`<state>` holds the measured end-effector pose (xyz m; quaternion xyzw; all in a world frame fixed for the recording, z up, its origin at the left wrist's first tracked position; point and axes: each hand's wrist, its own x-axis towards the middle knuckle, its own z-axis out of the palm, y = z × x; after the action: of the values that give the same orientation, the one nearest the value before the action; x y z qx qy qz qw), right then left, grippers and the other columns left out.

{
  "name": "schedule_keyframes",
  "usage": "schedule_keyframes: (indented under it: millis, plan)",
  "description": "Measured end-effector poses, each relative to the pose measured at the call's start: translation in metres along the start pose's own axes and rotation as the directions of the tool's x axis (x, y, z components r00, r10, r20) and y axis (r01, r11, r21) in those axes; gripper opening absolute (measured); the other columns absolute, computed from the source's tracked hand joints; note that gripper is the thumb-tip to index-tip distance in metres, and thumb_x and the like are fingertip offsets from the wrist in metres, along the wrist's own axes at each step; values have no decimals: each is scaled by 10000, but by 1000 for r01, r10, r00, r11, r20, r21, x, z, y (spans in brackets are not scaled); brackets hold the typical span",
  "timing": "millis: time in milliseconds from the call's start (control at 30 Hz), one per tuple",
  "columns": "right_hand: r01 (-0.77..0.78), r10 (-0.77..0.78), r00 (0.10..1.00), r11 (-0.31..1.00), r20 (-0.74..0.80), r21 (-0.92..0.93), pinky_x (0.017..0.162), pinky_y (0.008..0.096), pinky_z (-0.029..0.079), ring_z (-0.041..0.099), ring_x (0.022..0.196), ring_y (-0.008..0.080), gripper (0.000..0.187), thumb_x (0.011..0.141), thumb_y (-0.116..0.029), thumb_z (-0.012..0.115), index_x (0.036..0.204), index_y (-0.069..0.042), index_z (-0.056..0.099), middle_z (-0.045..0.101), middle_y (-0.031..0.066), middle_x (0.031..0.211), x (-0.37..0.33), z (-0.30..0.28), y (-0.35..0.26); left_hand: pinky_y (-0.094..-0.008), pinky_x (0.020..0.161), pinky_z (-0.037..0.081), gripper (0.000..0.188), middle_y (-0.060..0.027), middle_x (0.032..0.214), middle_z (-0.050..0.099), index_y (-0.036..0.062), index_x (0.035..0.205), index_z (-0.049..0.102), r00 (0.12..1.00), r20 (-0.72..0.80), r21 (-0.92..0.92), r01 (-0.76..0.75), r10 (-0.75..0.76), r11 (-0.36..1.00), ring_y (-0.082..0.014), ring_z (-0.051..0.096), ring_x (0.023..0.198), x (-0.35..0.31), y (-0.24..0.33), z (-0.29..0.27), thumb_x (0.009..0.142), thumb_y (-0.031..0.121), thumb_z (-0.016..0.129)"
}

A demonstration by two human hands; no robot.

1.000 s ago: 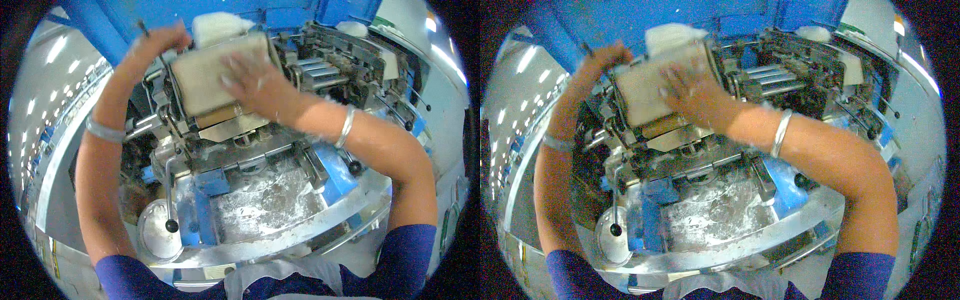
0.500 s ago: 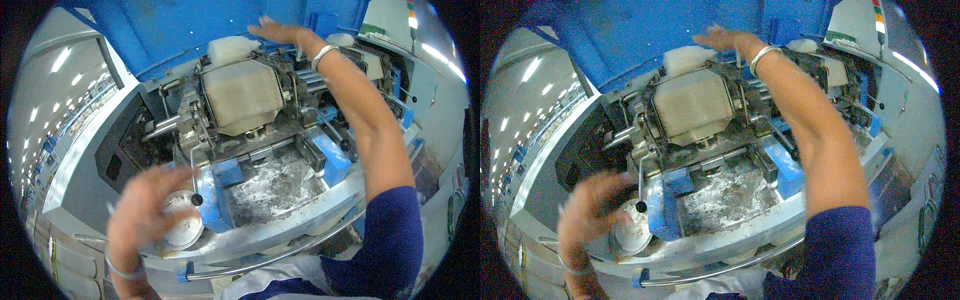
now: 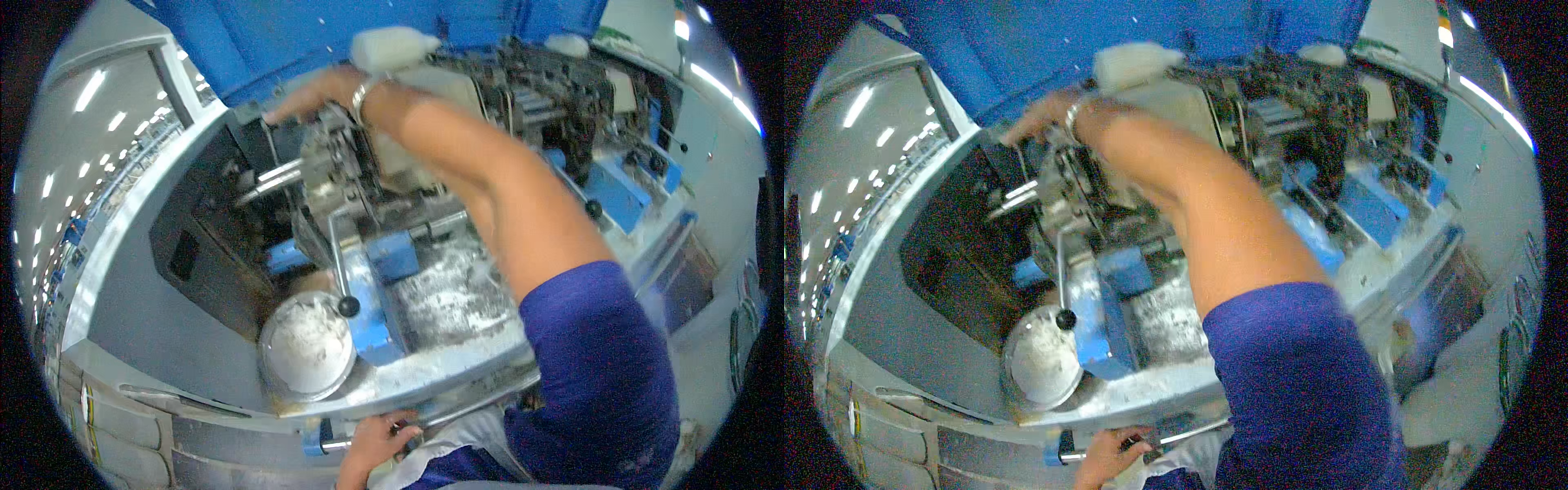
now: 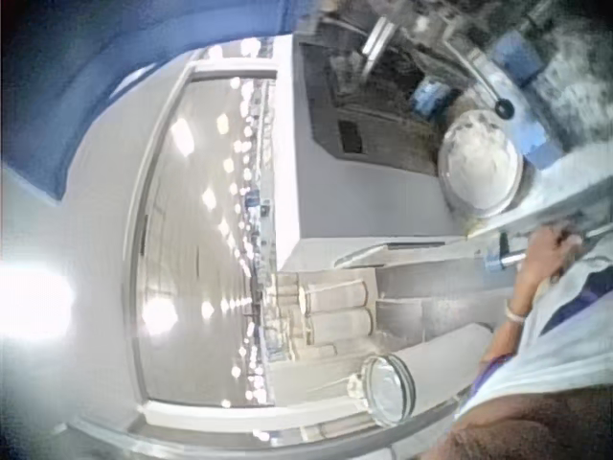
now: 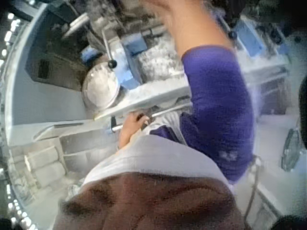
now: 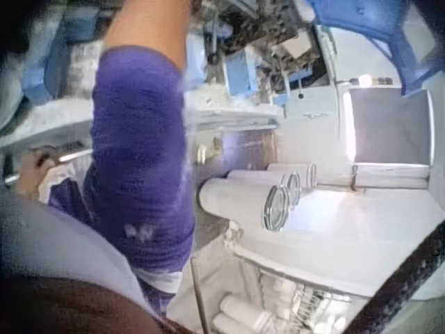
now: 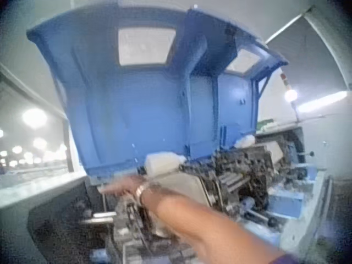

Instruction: The person threads white yarn through a textile machine, adjusts rollers and guides, and pulls the yarn from a large spool to feed it into the machine. The person then walks away from the machine while holding the yarn.

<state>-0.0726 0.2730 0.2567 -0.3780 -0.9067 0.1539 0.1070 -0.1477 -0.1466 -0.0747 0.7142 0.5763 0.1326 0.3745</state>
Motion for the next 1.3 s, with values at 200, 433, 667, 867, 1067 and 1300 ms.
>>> schedule_keyframes:
  millis: [200, 433, 667, 867, 1067, 1300]
  plan:
    - [200, -173, 975, 956, -140, 215, 1003, 419, 381, 507, 1172, 262, 673, 863, -630, 477, 1228, -79, 601, 567, 126, 1252, -169, 3, 50, -248, 552, 488, 310, -75, 660, 670, 10, 990, 682, 996, -34, -134, -88, 84, 987, -82, 628, 578, -2, -4, 4, 784, 230, 758]
    - [-350, 199, 880, 885, 432, 306, 922, 376, 465, 613, 1050, 276, 452, 934, -382, 514, 1077, 25, 653, 644, 176, 1140, -536, 106, 154, -400, 588, 482, 664, -137, 692, 644, 23, 974, 611, 994, 46, 318, -111, 102, 942, -311, 645, 642, 36, 58, 47, 672, 602, 731]
    - [-491, 314, 835, 795, -452, -356, 647, 475, 454, 589, 681, 369, 396, 942, -336, 470, 805, -4, 637, 607, 213, 707, -647, 251, 271, -425, 555, 485, 588, -135, 665, 633, 73, 917, 590, 948, -275, 576, 30, 159, 817, -320, 640, 623, 95, 139, 161, 724, 623, 665]
    - [-464, 226, 856, 730, -465, -502, 682, 513, 453, 619, 763, 363, 277, 959, -214, 413, 956, -25, 615, 651, 204, 817, -651, 270, 286, -377, 521, 460, 581, -73, 588, 586, 71, 834, 626, 813, -482, 681, 112, 328, 724, -253, 607, 558, 91, 122, 188, 736, 642, 660]
    - [-417, 14, 796, 737, -605, -532, 683, 517, 486, 629, 723, 415, 401, 927, -270, 393, 761, 7, 630, 646, 221, 760, -658, 289, 295, -366, 554, 432, 604, -57, 577, 537, 69, 885, 664, 705, -557, 695, 105, 440, 711, -202, 538, 541, 94, 117, 205, 777, 661, 617]
    - [-345, -39, 514, 905, -857, -249, 806, 453, 465, 627, 873, 348, 297, 933, -235, 442, 964, -10, 633, 646, 214, 933, -683, 341, 292, -419, 656, 457, 677, -122, 698, 612, 73, 963, 663, 518, -637, 731, 172, 571, 660, -281, 611, 685, 103, 88, 208, 790, 713, 524]
